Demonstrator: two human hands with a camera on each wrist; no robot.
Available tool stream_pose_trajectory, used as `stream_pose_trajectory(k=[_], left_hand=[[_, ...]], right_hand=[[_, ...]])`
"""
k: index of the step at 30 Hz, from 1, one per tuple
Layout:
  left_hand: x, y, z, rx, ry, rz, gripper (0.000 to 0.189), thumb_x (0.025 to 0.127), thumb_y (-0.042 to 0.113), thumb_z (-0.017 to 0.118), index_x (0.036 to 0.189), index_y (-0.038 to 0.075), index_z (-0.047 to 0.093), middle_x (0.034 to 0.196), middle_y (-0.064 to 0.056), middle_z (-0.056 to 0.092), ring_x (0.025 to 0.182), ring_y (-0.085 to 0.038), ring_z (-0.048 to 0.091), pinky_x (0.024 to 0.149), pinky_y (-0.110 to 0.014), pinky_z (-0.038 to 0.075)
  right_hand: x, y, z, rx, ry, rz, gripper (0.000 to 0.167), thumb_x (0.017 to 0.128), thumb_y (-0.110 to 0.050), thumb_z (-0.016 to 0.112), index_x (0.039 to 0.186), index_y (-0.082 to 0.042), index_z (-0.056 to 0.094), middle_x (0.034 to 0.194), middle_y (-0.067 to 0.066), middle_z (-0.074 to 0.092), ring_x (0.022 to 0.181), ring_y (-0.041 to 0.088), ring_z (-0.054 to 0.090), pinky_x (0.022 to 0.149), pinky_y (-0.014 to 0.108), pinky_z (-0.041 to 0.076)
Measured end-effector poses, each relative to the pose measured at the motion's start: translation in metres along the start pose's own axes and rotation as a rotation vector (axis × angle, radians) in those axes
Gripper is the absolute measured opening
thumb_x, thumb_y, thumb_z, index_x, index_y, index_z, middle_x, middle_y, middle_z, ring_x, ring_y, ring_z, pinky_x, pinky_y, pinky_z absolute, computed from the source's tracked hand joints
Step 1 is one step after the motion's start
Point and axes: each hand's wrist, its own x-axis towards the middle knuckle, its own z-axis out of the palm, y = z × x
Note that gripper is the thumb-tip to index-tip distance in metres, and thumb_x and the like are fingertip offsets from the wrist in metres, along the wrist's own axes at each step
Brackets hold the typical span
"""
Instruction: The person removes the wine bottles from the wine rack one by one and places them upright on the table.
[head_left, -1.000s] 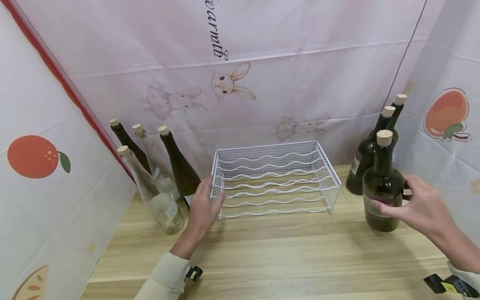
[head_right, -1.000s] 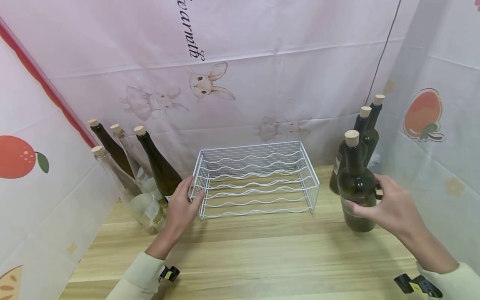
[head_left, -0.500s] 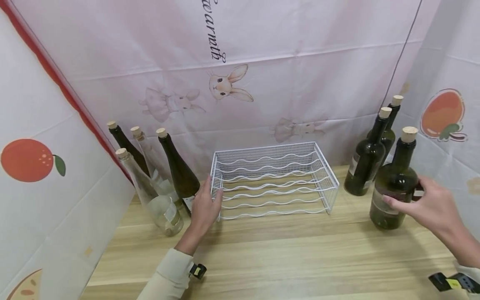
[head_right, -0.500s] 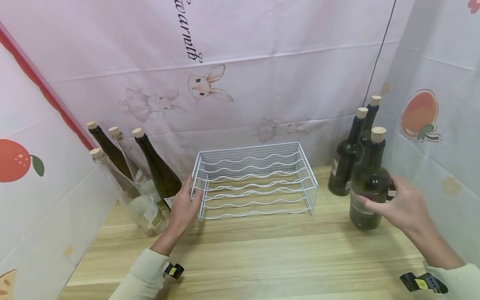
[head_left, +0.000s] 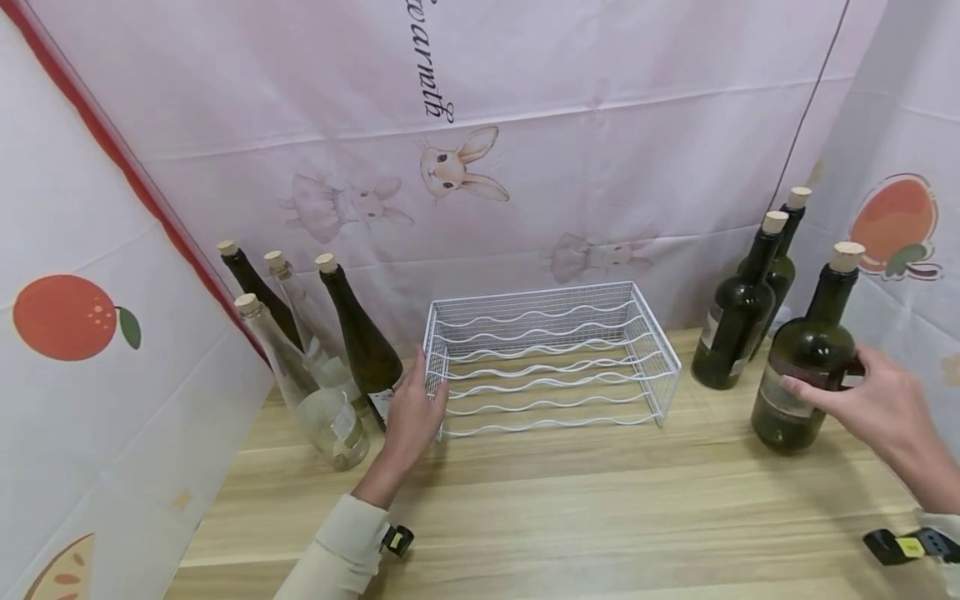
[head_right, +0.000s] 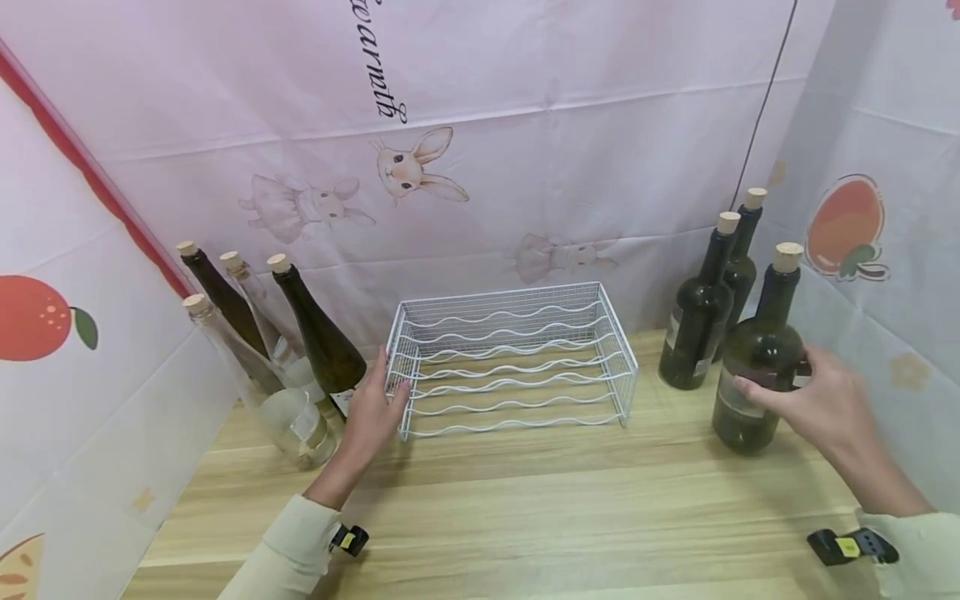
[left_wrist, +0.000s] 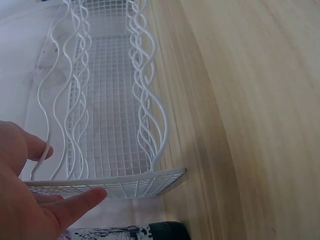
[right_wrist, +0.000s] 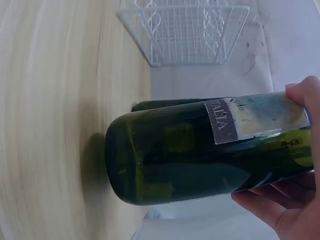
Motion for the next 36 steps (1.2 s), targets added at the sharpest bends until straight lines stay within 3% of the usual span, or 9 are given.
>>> stream_pose_trajectory(k=[6, 12, 20, 28, 36], left_hand=[[-0.001, 0.001, 0.000, -0.004, 0.006, -0.003, 0.074, 0.096, 0.018, 0.070, 0.158, -0.003, 0.035, 0.143, -0.028, 0.061, 0.112, -0.045, 0.068, 0.089, -0.058, 0.059], [-0.002, -0.002, 0.002, 0.008, 0.005, 0.002, 0.074, 0.097, 0.020, 0.069, 0.158, -0.003, 0.035, 0.143, -0.028, 0.061, 0.110, -0.044, 0.069, 0.087, -0.058, 0.060], [-0.002, -0.002, 0.002, 0.016, 0.000, 0.009, 0.073, 0.097, 0.020, 0.069, 0.158, -0.003, 0.036, 0.143, -0.028, 0.061, 0.111, -0.044, 0.069, 0.087, -0.058, 0.060], [-0.001, -0.002, 0.003, 0.018, 0.014, 0.026, 0.073, 0.096, 0.016, 0.071, 0.157, -0.004, 0.037, 0.141, -0.029, 0.062, 0.108, -0.044, 0.070, 0.085, -0.057, 0.061], [-0.001, -0.002, 0.004, 0.013, 0.021, 0.022, 0.073, 0.096, 0.016, 0.071, 0.157, -0.004, 0.038, 0.143, -0.028, 0.061, 0.109, -0.043, 0.070, 0.084, -0.056, 0.061]], right_hand=[[0.008, 0.004, -0.001, -0.003, 0.019, 0.003, 0.069, 0.076, -0.039, 0.090, 0.111, 0.013, 0.061, 0.104, 0.040, 0.065, 0.085, 0.045, 0.060, 0.054, 0.019, 0.032], [0.015, 0.010, 0.000, -0.022, 0.020, 0.027, 0.069, 0.077, -0.043, 0.088, 0.109, 0.012, 0.060, 0.099, 0.037, 0.066, 0.076, 0.035, 0.056, 0.053, 0.022, 0.032], [0.019, 0.017, 0.005, -0.022, 0.034, 0.033, 0.066, 0.078, -0.042, 0.087, 0.105, 0.012, 0.061, 0.094, 0.037, 0.066, 0.075, 0.036, 0.056, 0.054, 0.023, 0.031], [0.025, 0.025, 0.009, -0.004, 0.028, 0.062, 0.064, 0.078, -0.044, 0.087, 0.103, 0.010, 0.060, 0.087, 0.030, 0.066, 0.069, 0.023, 0.052, 0.053, 0.023, 0.031], [0.034, 0.030, 0.016, 0.014, 0.026, 0.083, 0.067, 0.081, -0.046, 0.084, 0.110, 0.010, 0.059, 0.096, 0.035, 0.066, 0.076, 0.033, 0.056, 0.056, 0.026, 0.032]])
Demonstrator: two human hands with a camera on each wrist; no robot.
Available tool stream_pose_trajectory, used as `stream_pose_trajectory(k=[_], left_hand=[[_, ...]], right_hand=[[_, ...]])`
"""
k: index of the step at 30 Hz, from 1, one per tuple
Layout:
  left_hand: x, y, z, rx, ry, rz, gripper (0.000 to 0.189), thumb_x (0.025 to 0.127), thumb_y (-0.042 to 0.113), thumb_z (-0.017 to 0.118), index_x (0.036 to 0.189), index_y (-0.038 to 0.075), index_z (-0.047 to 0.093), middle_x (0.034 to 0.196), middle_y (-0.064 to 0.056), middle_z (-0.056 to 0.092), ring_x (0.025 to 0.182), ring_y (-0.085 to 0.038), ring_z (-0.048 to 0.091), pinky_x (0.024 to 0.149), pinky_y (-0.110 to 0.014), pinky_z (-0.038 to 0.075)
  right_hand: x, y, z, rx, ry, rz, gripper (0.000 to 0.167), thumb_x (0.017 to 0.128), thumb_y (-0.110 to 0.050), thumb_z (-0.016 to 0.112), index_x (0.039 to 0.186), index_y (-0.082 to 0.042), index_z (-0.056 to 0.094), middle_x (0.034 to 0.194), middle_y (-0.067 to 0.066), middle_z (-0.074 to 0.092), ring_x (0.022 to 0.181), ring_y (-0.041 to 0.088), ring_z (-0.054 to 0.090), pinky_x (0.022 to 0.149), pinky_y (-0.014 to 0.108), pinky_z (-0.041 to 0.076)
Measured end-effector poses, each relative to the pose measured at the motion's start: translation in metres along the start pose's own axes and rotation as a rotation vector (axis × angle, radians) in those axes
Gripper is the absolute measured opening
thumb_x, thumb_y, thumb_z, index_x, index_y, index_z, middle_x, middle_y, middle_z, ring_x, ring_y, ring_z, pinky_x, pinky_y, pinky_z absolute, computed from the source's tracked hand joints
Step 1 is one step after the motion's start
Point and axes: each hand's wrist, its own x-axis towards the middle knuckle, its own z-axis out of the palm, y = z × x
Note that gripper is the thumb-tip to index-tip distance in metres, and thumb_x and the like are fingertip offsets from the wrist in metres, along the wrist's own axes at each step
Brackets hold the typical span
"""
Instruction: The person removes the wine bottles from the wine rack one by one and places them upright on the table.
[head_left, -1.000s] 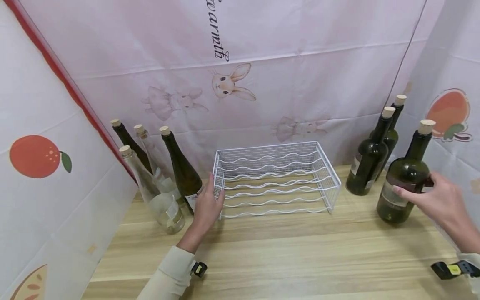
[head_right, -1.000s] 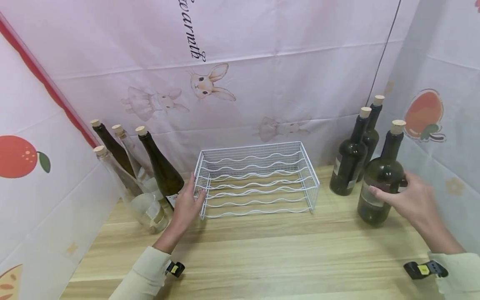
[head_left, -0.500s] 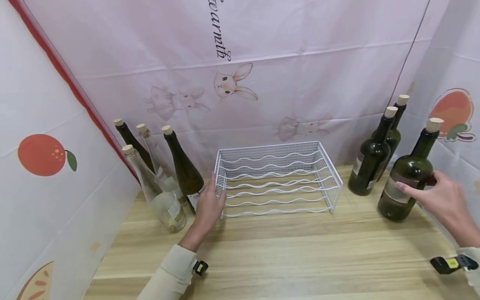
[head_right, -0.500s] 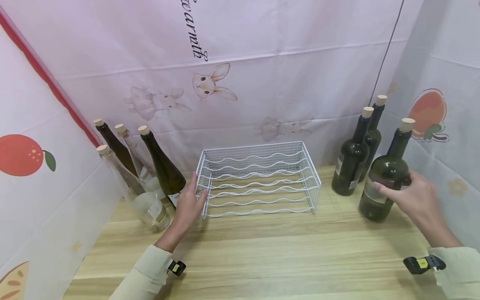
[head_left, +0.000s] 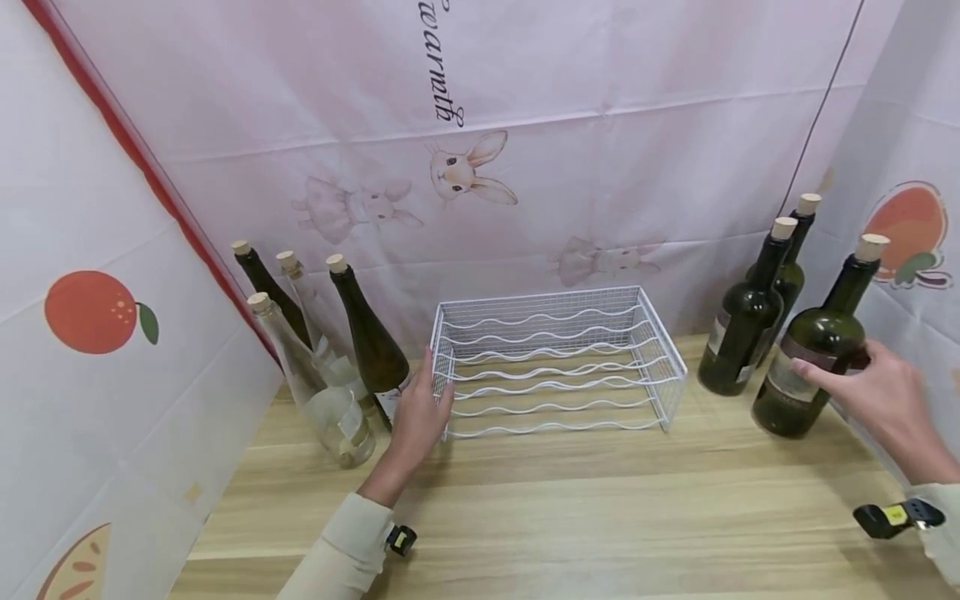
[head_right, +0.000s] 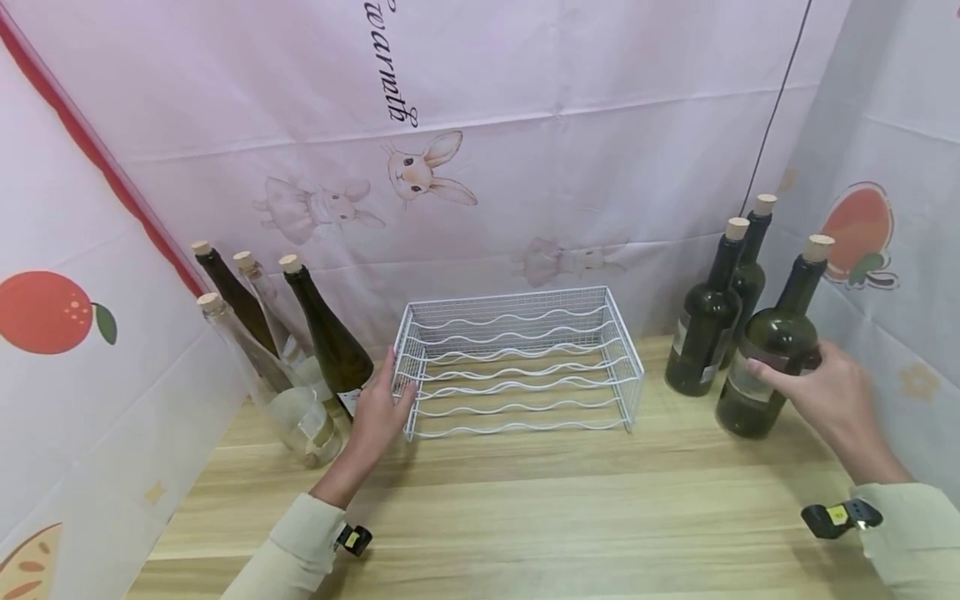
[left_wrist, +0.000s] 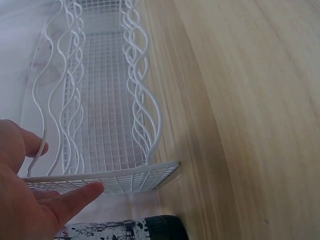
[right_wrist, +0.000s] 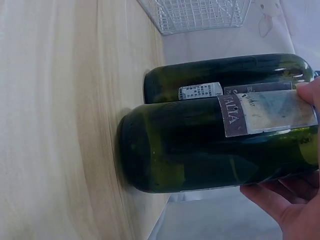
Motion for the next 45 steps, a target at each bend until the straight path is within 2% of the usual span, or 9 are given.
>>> stream_pose_trajectory(k=[13, 16, 20, 24, 29, 33, 36, 41, 45], left_hand=[[0.001, -0.004, -0.004, -0.024, 0.021, 0.040, 0.071, 0.096, 0.015, 0.071, 0.156, -0.005, 0.039, 0.128, -0.031, 0.067, 0.103, -0.043, 0.071, 0.084, -0.056, 0.061], [0.001, -0.004, -0.006, -0.060, -0.013, 0.010, 0.072, 0.098, 0.019, 0.070, 0.158, -0.002, 0.037, 0.128, -0.031, 0.067, 0.102, -0.042, 0.071, 0.085, -0.055, 0.060], [-0.001, -0.005, -0.008, -0.141, -0.085, -0.055, 0.075, 0.101, 0.024, 0.067, 0.164, 0.008, 0.029, 0.136, -0.028, 0.064, 0.107, -0.040, 0.070, 0.089, -0.053, 0.061], [-0.004, -0.005, -0.010, -0.197, -0.122, -0.082, 0.076, 0.102, 0.025, 0.065, 0.166, 0.013, 0.024, 0.147, -0.025, 0.057, 0.117, -0.039, 0.069, 0.093, -0.052, 0.060], [-0.010, -0.006, -0.013, -0.209, -0.153, -0.073, 0.071, 0.102, 0.022, 0.064, 0.163, 0.012, 0.031, 0.141, -0.023, 0.062, 0.111, -0.033, 0.071, 0.088, -0.045, 0.062], [-0.018, -0.008, -0.018, -0.240, -0.194, -0.063, 0.062, 0.100, 0.017, 0.066, 0.157, 0.013, 0.043, 0.128, -0.018, 0.069, 0.104, -0.030, 0.074, 0.078, -0.038, 0.063], [-0.023, -0.009, -0.024, -0.234, -0.210, -0.039, 0.060, 0.099, 0.018, 0.068, 0.155, 0.014, 0.046, 0.131, -0.017, 0.069, 0.113, -0.034, 0.073, 0.085, -0.043, 0.064], [-0.034, -0.014, -0.038, -0.096, -0.244, 0.049, 0.069, 0.100, 0.024, 0.068, 0.160, 0.008, 0.038, 0.146, -0.020, 0.062, 0.125, -0.039, 0.068, 0.100, -0.051, 0.059], [-0.045, -0.022, -0.049, 0.049, -0.251, 0.167, 0.070, 0.098, 0.025, 0.072, 0.157, 0.002, 0.041, 0.150, -0.022, 0.057, 0.131, -0.040, 0.063, 0.105, -0.054, 0.055]], right_hand=[[0.004, -0.003, 0.004, 0.007, -0.059, -0.027, 0.072, 0.087, -0.042, 0.081, 0.123, 0.014, 0.054, 0.113, 0.041, 0.060, 0.091, 0.044, 0.056, 0.064, 0.029, 0.034], [0.006, -0.002, 0.003, 0.001, -0.088, -0.050, 0.073, 0.088, -0.041, 0.079, 0.126, 0.015, 0.052, 0.116, 0.044, 0.058, 0.097, 0.051, 0.056, 0.066, 0.034, 0.037], [0.009, 0.004, -0.001, -0.059, -0.134, -0.103, 0.074, 0.088, -0.044, 0.078, 0.122, 0.016, 0.051, 0.106, 0.044, 0.061, 0.089, 0.054, 0.060, 0.061, 0.038, 0.042], [0.008, 0.005, -0.009, -0.203, -0.258, -0.148, 0.064, 0.087, -0.054, 0.077, 0.091, 0.008, 0.061, 0.070, 0.023, 0.063, 0.065, 0.038, 0.059, 0.053, 0.037, 0.042], [-0.007, -0.004, -0.015, -0.325, -0.402, -0.171, 0.051, 0.094, -0.044, 0.072, 0.063, -0.008, 0.052, 0.055, 0.000, 0.049, 0.056, 0.021, 0.046, 0.051, 0.034, 0.036], [-0.019, -0.017, -0.012, -0.349, -0.423, -0.218, 0.045, 0.096, -0.036, 0.070, 0.072, 0.001, 0.065, 0.062, 0.008, 0.063, 0.058, 0.026, 0.058, 0.053, 0.043, 0.047], [-0.026, -0.029, -0.007, -0.333, -0.414, -0.262, 0.047, 0.096, -0.038, 0.071, 0.096, 0.009, 0.073, 0.079, 0.017, 0.075, 0.069, 0.035, 0.069, 0.063, 0.055, 0.055], [-0.042, -0.047, 0.007, -0.256, -0.362, -0.360, 0.059, 0.097, -0.044, 0.070, 0.115, 0.012, 0.069, 0.105, 0.031, 0.074, 0.091, 0.048, 0.070, 0.078, 0.064, 0.055], [-0.058, -0.054, 0.019, -0.189, -0.300, -0.451, 0.061, 0.093, -0.042, 0.075, 0.123, 0.010, 0.066, 0.121, 0.038, 0.066, 0.110, 0.058, 0.063, 0.087, 0.070, 0.051]])
